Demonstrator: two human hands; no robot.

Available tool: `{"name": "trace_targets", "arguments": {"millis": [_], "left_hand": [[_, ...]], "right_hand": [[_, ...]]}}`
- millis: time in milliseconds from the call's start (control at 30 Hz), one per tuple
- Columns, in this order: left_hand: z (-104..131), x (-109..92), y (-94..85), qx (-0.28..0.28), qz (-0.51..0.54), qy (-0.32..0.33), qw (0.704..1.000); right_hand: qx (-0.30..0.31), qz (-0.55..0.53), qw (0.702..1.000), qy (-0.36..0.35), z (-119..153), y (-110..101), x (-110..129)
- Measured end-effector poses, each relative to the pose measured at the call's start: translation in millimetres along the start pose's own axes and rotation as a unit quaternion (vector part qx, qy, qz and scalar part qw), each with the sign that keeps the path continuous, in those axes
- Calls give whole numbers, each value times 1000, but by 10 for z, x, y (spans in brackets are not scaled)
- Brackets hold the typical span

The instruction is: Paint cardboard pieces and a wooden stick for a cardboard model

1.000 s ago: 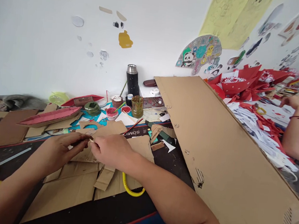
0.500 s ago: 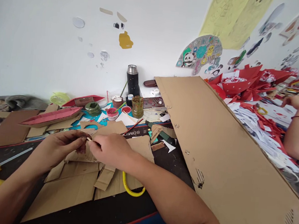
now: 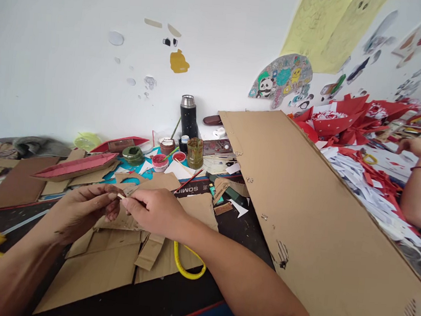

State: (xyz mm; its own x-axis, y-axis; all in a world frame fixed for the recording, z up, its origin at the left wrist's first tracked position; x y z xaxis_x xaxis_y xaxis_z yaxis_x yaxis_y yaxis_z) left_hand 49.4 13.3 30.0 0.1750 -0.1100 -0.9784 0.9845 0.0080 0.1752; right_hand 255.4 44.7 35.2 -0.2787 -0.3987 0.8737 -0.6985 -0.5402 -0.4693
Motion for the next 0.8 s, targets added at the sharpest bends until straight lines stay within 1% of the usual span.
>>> {"name": "trace_targets", "arguments": {"millis": [133,267,367,500,567,633,733,800], "left_hand": [[-5,46,-9,2,39,-14,999],[-9,66,0,2,59,-13,998],[-1,41,16,9,41,7,999],[30,-17,18,8,15,48,999],[51,-48,16,0,-14,70,997],[71,-81,22,-7,-71,91,993],[99,-117,51,-25,-172,117,978],[118,-118,72,-45,-221,133,965]], "right_hand": [[0,-39,999,1,9,6,-12],[15,-75,997,25,8,15,-30],[23,-119,992,46,2,19,-50],[28,-171,983,57,2,15,-57],[29,-179,982,58,6,9,-44],[29,-174,982,60,11,4,-25],[31,-156,985,74,14,0,-1],[29,-144,986,81,14,-2,8]]}}
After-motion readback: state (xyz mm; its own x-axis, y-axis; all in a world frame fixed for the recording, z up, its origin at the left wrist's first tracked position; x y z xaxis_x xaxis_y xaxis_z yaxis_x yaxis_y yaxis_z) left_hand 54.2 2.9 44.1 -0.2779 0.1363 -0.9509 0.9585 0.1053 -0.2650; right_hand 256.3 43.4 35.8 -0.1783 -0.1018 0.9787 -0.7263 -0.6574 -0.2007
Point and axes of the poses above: each hand's wrist, its own z-axis away from the middle knuckle, its own y-axis out of the palm, x = y × z, the point moved 2 cm from there along -z, towards the middle knuckle, and after that the axes turned 4 degrees about z, right-handed, at the moved point
